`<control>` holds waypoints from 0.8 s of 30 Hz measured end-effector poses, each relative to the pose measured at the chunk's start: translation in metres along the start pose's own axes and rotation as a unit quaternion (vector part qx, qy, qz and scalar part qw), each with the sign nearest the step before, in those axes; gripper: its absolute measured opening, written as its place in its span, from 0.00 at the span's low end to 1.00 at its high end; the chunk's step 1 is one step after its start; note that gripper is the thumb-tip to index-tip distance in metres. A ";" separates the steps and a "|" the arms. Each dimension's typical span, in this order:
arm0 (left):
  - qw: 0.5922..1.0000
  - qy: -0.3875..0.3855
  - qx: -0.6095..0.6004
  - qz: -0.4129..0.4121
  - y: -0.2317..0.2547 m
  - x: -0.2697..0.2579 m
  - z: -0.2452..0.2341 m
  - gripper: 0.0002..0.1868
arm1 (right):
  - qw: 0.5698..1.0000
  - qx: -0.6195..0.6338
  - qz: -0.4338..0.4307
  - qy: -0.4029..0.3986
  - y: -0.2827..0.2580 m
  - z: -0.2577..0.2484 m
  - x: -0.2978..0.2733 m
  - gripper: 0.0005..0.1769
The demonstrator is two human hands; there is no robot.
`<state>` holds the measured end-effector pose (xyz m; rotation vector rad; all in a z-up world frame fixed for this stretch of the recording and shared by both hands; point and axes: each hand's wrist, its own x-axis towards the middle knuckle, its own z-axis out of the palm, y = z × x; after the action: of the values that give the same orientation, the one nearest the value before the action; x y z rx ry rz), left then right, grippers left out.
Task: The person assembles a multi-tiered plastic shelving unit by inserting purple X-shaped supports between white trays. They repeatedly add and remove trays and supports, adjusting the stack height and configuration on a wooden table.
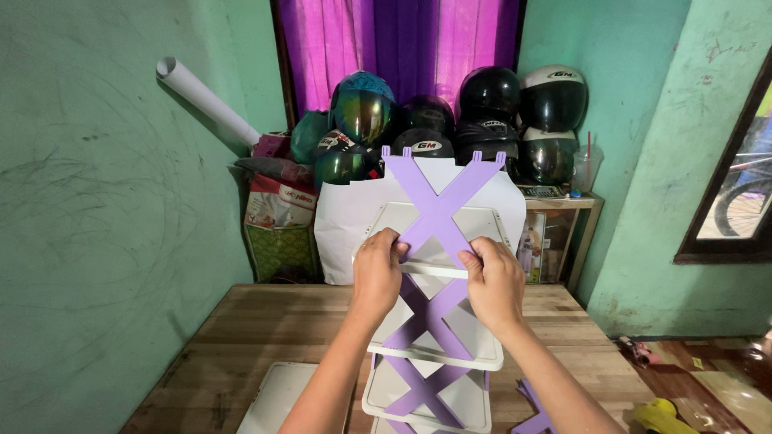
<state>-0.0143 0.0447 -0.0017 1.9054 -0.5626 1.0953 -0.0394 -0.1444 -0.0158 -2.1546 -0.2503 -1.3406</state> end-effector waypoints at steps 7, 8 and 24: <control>1.000 0.016 0.000 0.016 -0.002 -0.001 0.002 0.05 | 1.000 -0.005 0.008 0.002 0.001 0.004 0.000 0.11; 1.000 0.016 0.001 0.013 -0.003 -0.001 0.002 0.05 | 1.000 -0.007 0.012 0.000 0.001 0.004 0.001 0.11; 0.994 0.028 -0.107 0.017 -0.011 0.005 0.005 0.07 | 0.996 0.071 -0.029 -0.042 -0.009 -0.008 0.023 0.10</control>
<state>-0.0019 0.0468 -0.0035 1.6800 -0.6567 1.0618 -0.0382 -0.1452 0.0104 -2.0996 -0.4315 -1.2271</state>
